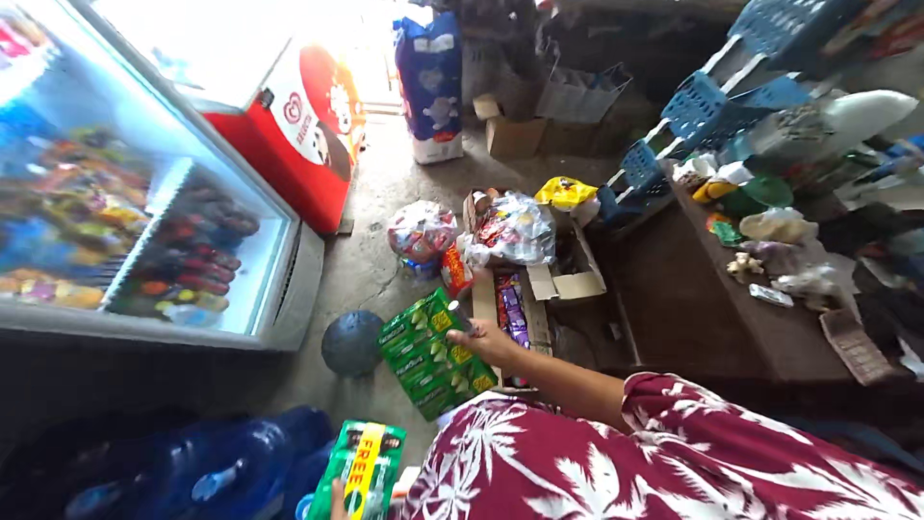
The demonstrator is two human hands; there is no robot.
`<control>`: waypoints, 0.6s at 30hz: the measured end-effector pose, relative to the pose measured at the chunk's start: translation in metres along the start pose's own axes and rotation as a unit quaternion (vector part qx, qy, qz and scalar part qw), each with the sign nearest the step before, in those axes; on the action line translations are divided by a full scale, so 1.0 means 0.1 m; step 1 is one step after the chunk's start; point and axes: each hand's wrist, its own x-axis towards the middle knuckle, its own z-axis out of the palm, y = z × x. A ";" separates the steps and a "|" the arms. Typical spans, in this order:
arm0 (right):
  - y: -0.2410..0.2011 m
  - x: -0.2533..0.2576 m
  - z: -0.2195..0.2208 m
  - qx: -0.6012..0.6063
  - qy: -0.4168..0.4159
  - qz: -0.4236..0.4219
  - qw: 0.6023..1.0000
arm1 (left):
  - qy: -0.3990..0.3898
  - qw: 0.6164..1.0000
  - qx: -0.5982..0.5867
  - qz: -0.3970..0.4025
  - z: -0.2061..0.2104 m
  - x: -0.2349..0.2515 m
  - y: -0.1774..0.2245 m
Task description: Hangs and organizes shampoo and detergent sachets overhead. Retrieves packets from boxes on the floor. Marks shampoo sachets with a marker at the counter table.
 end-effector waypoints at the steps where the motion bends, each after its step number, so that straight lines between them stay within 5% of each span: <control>1: -0.01 0.10 -0.02 0.004 0.009 0.011 1.000 | 0.009 1.000 0.006 -0.003 0.00 0.19 -0.09; 9: 0.08 1.25 -0.37 0.061 0.130 0.101 0.985 | 0.015 0.992 0.106 0.073 0.98 0.84 0.61; 18: -0.37 2.79 -1.59 0.115 0.232 0.088 0.962 | -0.019 0.998 0.040 0.050 2.84 1.41 1.93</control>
